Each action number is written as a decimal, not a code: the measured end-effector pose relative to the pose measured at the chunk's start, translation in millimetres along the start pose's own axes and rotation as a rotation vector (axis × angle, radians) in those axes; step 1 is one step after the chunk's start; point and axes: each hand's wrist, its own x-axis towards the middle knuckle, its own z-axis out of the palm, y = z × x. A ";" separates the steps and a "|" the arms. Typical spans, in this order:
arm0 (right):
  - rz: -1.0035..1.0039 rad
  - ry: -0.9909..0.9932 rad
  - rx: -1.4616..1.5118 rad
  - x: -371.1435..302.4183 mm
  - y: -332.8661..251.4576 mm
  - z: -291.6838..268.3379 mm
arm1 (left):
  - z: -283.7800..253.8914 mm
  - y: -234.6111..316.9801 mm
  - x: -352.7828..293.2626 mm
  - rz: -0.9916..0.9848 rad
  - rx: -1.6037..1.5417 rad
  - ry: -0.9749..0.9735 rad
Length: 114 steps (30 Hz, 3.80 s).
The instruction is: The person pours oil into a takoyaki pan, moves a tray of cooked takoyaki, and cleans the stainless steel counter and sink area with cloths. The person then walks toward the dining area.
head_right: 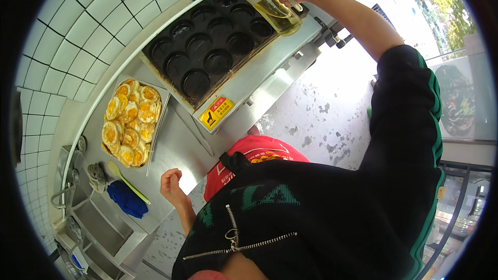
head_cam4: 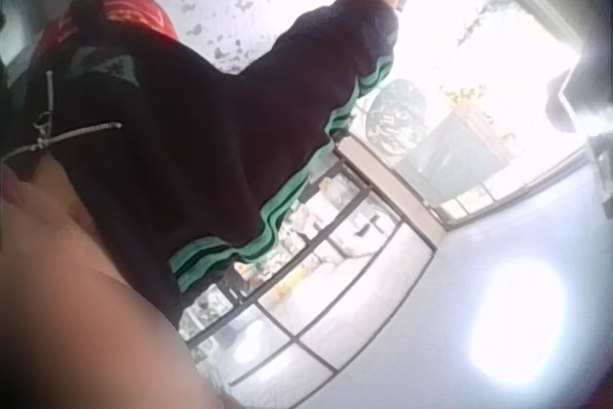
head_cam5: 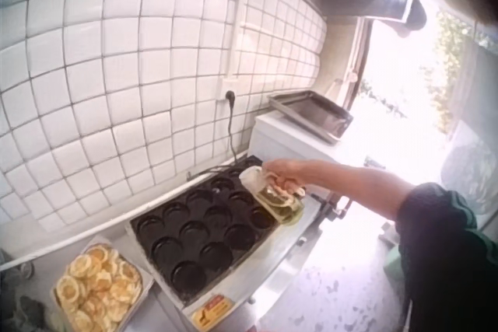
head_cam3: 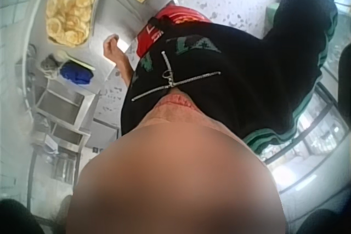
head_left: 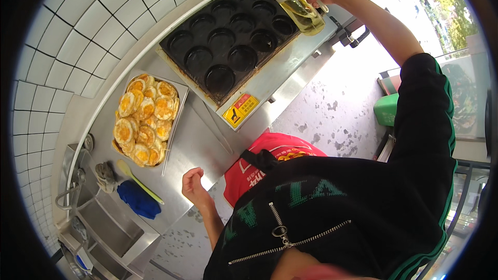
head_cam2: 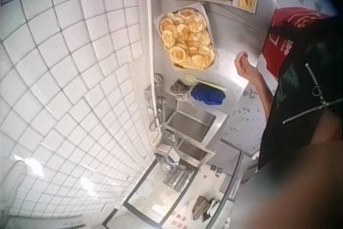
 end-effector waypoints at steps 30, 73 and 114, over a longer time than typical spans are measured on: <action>0.076 -0.320 -0.079 128.6 10.2 -164.5 | 153.4 3.1 -37.0 -0.026 0.020 0.213; 0.106 0.049 0.100 27.8 129.4 -263.1 | 237.8 15.9 -75.2 -0.003 0.066 0.138; -0.162 -0.028 -0.152 36.7 54.7 -183.3 | 190.2 -15.2 -173.6 0.045 -0.030 0.347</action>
